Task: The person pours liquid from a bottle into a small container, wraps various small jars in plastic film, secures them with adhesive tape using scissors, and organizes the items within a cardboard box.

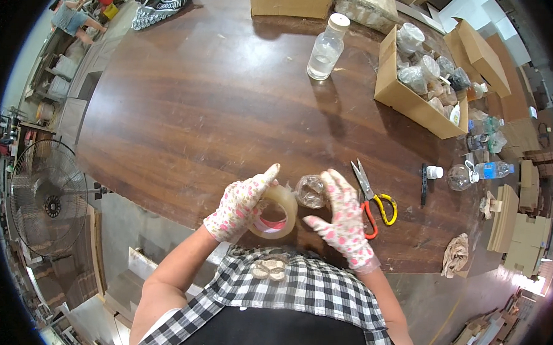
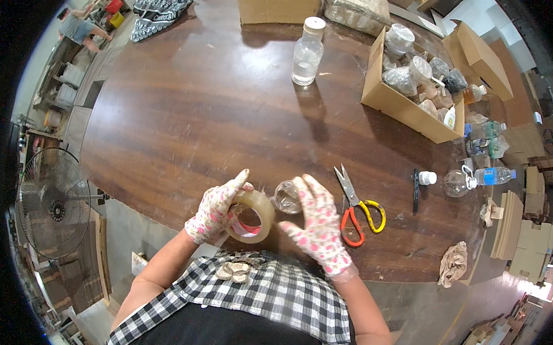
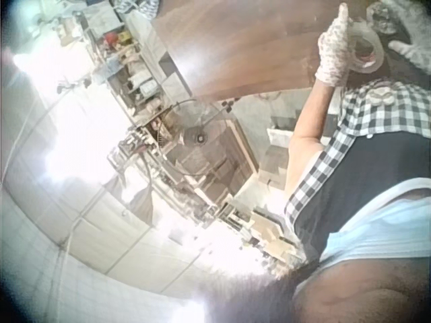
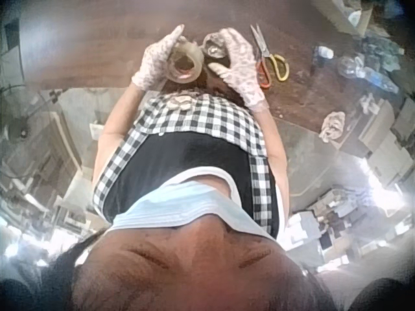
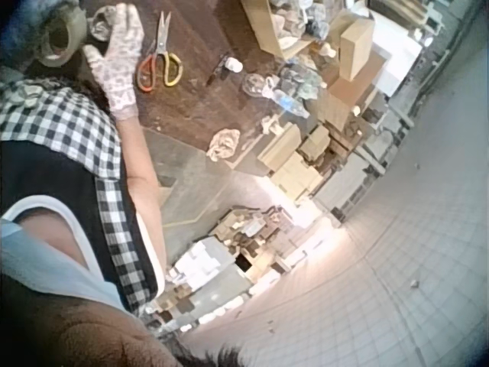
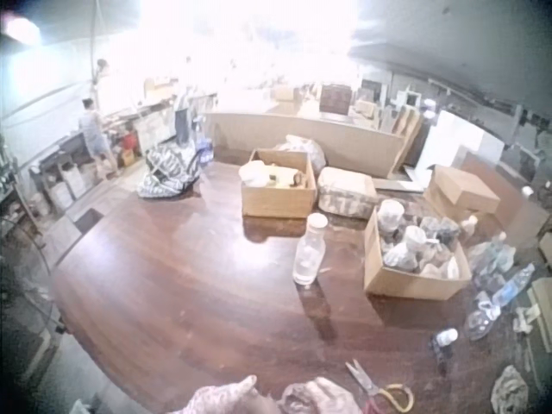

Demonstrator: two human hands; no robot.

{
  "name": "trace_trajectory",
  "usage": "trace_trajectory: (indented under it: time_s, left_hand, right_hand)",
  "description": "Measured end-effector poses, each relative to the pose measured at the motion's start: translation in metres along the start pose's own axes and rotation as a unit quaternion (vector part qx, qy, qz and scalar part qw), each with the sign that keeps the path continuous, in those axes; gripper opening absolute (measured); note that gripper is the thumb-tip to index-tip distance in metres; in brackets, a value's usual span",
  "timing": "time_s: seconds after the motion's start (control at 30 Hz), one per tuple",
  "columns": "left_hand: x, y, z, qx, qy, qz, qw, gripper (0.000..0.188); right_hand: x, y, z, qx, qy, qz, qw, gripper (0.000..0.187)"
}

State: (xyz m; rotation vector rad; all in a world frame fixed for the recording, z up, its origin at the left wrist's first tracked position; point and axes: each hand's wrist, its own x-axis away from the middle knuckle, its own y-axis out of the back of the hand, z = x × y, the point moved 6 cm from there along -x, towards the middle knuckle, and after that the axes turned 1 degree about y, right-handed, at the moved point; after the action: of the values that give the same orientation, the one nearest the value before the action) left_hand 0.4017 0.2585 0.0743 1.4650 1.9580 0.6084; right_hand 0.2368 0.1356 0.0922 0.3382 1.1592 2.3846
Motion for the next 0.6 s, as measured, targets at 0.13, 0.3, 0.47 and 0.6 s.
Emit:
trace_trajectory:
  time_s: [0.13,0.3,0.47,0.6]
  left_hand:
    - [0.002,-0.002,0.029,0.052,0.144,-0.056,0.987,0.083]
    - [0.02,-0.013,0.067,0.095,0.212,-0.115,0.966,0.076]
    - [0.014,0.01,0.035,-0.017,0.116,-0.222,0.968,0.067]
    - [0.005,0.01,0.0,-0.061,0.064,-0.221,0.971,0.053]
  right_hand:
    - [-0.015,-0.026,-0.002,0.073,-0.003,0.035,0.997,0.097]
    - [-0.029,-0.042,-0.011,0.106,0.015,0.058,0.993,0.074]
    - [-0.035,-0.03,-0.002,0.117,0.026,-0.04,0.992,0.06]
    - [-0.04,-0.04,0.005,0.149,0.016,-0.045,0.988,0.041]
